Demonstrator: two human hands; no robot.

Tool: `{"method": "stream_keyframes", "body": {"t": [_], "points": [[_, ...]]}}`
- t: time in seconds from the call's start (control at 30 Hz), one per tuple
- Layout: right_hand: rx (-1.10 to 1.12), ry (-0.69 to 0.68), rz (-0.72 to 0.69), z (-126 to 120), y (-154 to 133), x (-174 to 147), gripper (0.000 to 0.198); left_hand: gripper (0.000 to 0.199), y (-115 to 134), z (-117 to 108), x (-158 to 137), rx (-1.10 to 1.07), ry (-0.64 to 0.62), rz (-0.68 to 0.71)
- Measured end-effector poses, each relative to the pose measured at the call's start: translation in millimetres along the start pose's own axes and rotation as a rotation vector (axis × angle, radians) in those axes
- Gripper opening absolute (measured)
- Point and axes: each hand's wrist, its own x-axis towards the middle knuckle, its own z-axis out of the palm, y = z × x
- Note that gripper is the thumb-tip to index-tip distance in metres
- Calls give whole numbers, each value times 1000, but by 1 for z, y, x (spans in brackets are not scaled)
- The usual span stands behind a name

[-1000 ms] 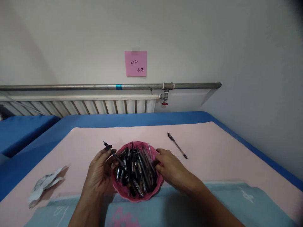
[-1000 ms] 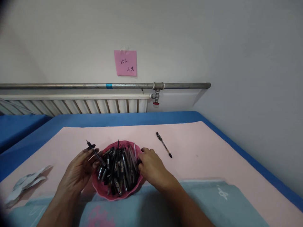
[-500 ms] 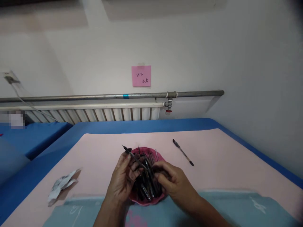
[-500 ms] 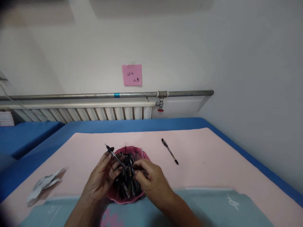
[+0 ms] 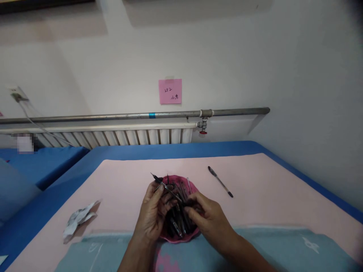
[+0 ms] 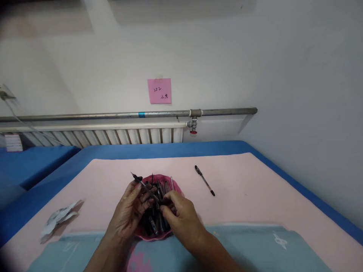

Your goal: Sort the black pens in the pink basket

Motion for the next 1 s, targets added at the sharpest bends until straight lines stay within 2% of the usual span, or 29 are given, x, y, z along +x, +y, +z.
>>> {"method": "stream_keyframes", "body": {"t": [0.17, 0.3, 0.37, 0.5, 0.57, 0.63, 0.73, 1.0], "points": [[-183, 50, -200, 1, 8, -2, 8, 27, -4, 0, 0, -11, 21, -4], [-256, 35, -329, 1, 12, -4, 14, 29, -9, 0, -1, -26, 33, 6], [-230, 31, -287, 0, 10, -4, 13, 31, -11, 0, 0, -26, 33, 7], [-49, 3, -68, 0, 3, -2, 11, 32, -11, 0, 1, -23, 18, 14], [7, -6, -12, 0, 0, -2, 13, 31, -10, 0, 1, -22, 15, 11], [-46, 13, -33, 0, 0, -1, 16, 30, -9, -1, 1, -15, 18, 5], [-177, 38, -150, -1, 2, -2, 18, 29, -9, -2, 2, 0, 20, 0], [-252, -5, -259, 0, 8, -3, 20, 29, -11, -1, 2, 15, 25, 7]]}}
